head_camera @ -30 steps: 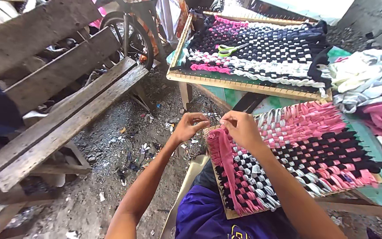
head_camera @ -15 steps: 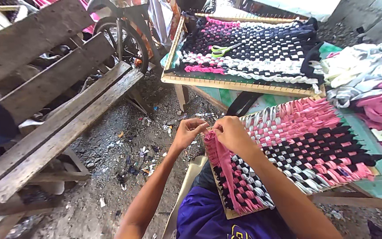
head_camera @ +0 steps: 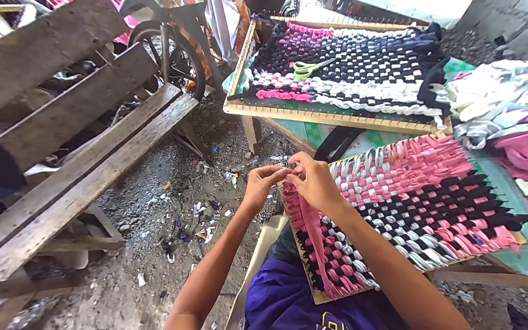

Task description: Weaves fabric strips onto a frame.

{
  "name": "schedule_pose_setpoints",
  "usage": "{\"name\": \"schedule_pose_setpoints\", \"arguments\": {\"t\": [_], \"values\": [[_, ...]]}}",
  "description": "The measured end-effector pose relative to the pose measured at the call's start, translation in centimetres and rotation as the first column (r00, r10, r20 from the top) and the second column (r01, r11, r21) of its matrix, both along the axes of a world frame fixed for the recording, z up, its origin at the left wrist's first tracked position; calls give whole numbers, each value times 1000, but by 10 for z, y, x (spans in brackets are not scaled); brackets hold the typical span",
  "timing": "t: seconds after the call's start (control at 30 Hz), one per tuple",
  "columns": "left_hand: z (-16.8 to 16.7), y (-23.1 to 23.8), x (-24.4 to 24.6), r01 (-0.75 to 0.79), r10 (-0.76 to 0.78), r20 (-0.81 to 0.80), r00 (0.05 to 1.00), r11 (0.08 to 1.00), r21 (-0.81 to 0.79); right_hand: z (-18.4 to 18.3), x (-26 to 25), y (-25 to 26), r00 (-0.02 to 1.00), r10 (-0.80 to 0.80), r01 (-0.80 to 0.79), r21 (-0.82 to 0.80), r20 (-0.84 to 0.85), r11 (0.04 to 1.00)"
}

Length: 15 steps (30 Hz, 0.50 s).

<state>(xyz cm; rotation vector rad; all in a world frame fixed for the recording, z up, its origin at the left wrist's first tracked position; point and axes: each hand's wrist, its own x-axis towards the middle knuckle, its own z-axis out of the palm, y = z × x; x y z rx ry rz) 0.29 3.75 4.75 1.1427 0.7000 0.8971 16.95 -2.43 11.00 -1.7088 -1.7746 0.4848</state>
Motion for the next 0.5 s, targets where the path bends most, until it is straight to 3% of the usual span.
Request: {"name": "schedule_pose_setpoints", "arguments": {"t": [0.07, 0.17, 0.37, 0.5], "values": [[0, 1, -2, 11, -6, -65, 998, 997, 71, 4, 8, -1, 994, 17, -21, -36, -107, 999], [10, -2, -8, 98, -52, -201, 978, 969, 227, 3, 20, -1, 978, -77, 72, -31, -192, 997], [7, 9, -1, 158, -79, -192, 978, 882, 444, -1, 24, 20, 910, -67, -7, -178, -409, 984], [2, 12, -6, 188, -26, -297, 955, 825, 532, -18, 32, 29, 907, -178, 140, -126, -382, 982]]}}
